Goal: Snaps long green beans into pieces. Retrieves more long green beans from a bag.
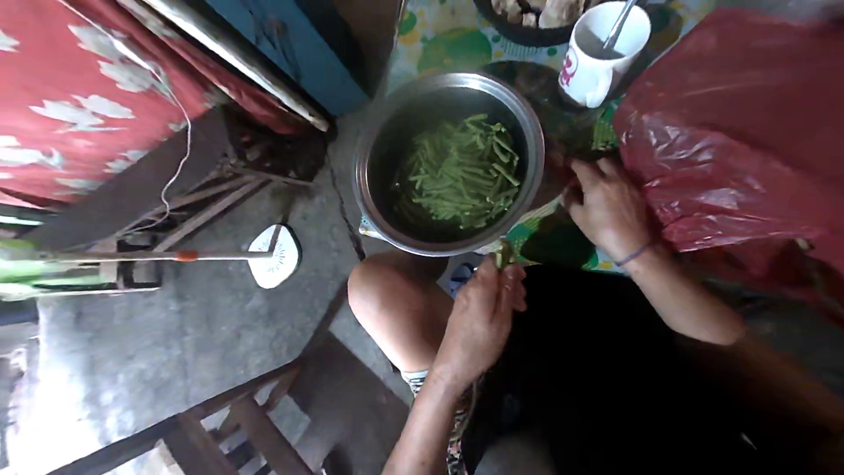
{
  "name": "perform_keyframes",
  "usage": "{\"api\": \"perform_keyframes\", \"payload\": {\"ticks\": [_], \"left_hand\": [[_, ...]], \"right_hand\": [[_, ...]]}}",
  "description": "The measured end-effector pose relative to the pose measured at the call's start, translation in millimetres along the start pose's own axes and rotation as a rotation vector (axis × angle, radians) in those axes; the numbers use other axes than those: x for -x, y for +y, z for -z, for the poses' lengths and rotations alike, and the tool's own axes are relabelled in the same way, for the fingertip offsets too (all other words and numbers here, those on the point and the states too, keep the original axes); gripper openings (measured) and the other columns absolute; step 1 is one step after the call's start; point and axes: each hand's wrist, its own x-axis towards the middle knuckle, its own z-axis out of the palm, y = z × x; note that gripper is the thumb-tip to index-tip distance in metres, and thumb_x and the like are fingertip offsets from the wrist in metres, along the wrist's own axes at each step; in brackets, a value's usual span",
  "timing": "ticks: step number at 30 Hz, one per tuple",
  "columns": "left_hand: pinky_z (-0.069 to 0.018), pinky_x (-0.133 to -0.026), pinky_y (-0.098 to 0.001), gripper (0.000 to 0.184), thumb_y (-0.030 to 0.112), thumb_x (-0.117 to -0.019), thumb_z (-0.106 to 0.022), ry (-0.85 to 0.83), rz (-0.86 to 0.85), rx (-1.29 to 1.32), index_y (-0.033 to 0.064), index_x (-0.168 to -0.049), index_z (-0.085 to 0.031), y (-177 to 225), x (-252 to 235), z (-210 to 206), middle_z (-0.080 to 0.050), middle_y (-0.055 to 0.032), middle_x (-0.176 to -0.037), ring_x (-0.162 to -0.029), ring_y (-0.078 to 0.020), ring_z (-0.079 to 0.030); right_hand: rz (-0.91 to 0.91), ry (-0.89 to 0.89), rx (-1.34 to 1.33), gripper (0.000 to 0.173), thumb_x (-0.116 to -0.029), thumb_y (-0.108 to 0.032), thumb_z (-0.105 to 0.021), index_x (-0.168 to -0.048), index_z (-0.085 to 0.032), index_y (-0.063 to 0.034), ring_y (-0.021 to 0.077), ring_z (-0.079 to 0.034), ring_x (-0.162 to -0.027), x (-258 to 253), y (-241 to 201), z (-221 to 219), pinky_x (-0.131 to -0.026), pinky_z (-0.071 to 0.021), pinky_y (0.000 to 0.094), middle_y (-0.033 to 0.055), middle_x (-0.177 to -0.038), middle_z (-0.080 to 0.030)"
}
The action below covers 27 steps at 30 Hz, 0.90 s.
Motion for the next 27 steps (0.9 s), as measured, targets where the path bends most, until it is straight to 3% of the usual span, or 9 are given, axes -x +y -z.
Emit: {"api": "perform_keyframes", "payload": {"ticks": [2, 6, 10, 12, 14, 16, 19, 24, 27], "left_hand": [[-0.0562, -0.068, -0.0238, 0.031, 0.014, -0.1105, -0.037, -0.059, -0.053, -0.007, -0.0077, -0.114, -0.059, 11, -6, -5, -0.067, -0.006, -0.091, -0.072, -0.0057, -0.064], [-0.0517, -0.068, -0.0297, 0.029, 0.016, -0.1084, -0.043, -0.019, -0.093, -0.144, -0.0037, -0.113, -0.065, 24, -27, -13, -0.061, -0.0058, -0.077, -0.069, -0.0118, -0.058], [-0.0541, -0.063, -0.0415, 0.028, 0.021, -0.1086, -0.046, 0.046, -0.125, -0.377, -0.0001, -0.118, -0.062, 32, -50, -27, -0.063, -0.0112, -0.076, -0.067, -0.0239, -0.063], [-0.0557, -0.063, -0.0462, 0.031, 0.024, -0.1089, -0.046, 0.056, -0.112, -0.515, 0.0002, -0.122, -0.061, 37, -60, -35, -0.065, -0.0137, -0.078, -0.069, -0.0294, -0.068], [-0.0563, -0.065, -0.0494, 0.031, 0.024, -0.109, -0.046, 0.029, -0.075, -0.593, 0.0016, -0.125, -0.06, 42, -68, -41, -0.068, -0.0162, -0.083, -0.074, -0.0335, -0.07], [-0.0567, -0.068, -0.0511, 0.031, 0.024, -0.1087, -0.047, 0.005, -0.037, -0.639, 0.0028, -0.127, -0.06, 47, -76, -45, -0.069, -0.0183, -0.089, -0.078, -0.0361, -0.071], [-0.057, -0.067, -0.0517, 0.03, 0.022, -0.1075, -0.049, 0.006, -0.013, -0.726, 0.0028, -0.128, -0.06, 51, -87, -52, -0.069, -0.0207, -0.096, -0.081, -0.0383, -0.071], [-0.0575, -0.063, -0.0492, 0.025, 0.009, -0.1023, -0.054, 0.032, -0.015, -0.84, 0.0011, -0.125, -0.06, 54, -95, -64, -0.069, -0.0218, -0.102, -0.082, -0.0379, -0.072], [-0.0568, -0.058, -0.0466, 0.027, 0.004, -0.0976, -0.059, 0.108, -0.064, -0.882, -0.0003, -0.124, -0.062, 48, -96, -70, -0.069, -0.0215, -0.1, -0.076, -0.0363, -0.072]], "right_hand": [[-0.045, 0.047, -0.18, 0.04, -0.1007, -0.014, -0.061, -0.138, -0.059, -0.0004, 0.0477, -0.065, -0.107, 1, 7, 7, -0.087, -0.0501, 0.0673, 0.0296, -0.124, -0.063], [-0.097, 0.189, -0.757, 0.031, -0.1056, -0.029, -0.049, -0.128, -0.06, -0.0111, 0.0047, -0.057, -0.06, 14, 23, 24, -0.053, -0.052, 0.024, -0.0004, -0.086, -0.06], [0.003, 0.264, -1.16, 0.018, -0.1058, -0.023, -0.048, -0.122, -0.05, -0.0153, 0.0091, -0.067, -0.071, 21, 18, 50, -0.067, -0.0624, 0.0289, -0.0056, -0.095, -0.063], [0.064, 0.265, -1.228, 0.013, -0.1081, -0.019, -0.041, -0.12, -0.046, -0.0166, 0.0105, -0.067, -0.066, 17, 17, 65, -0.062, -0.0625, 0.028, -0.0048, -0.095, -0.065], [0.095, 0.267, -1.192, 0.022, -0.1091, -0.017, -0.038, -0.13, -0.045, -0.0163, 0.0092, -0.067, -0.06, 14, 16, 79, -0.054, -0.0597, 0.0239, -0.0051, -0.089, -0.068], [0.219, 0.267, -0.995, 0.04, -0.1075, -0.013, -0.043, -0.146, -0.036, -0.0109, 0.0106, -0.071, -0.074, 18, 18, 87, -0.065, -0.0633, 0.0268, -0.003, -0.105, -0.07], [0.396, 0.348, -0.857, 0.05, -0.1031, -0.009, -0.053, -0.149, -0.034, -0.0036, 0.0129, -0.072, -0.091, 27, 18, 85, -0.077, -0.064, 0.0306, 0.0014, -0.124, -0.066], [0.309, 0.437, -1.119, 0.024, -0.1072, -0.028, -0.049, -0.128, -0.044, -0.0168, 0.0066, -0.06, -0.067, 29, 20, 84, -0.06, -0.0558, 0.022, -0.0076, -0.092, -0.06], [0.22, 0.341, -1.158, 0.038, -0.1094, -0.043, -0.038, -0.134, -0.051, -0.0177, 0.0064, -0.06, -0.064, 30, 15, 87, -0.058, -0.0551, 0.0222, -0.0099, -0.084, -0.061]]}}
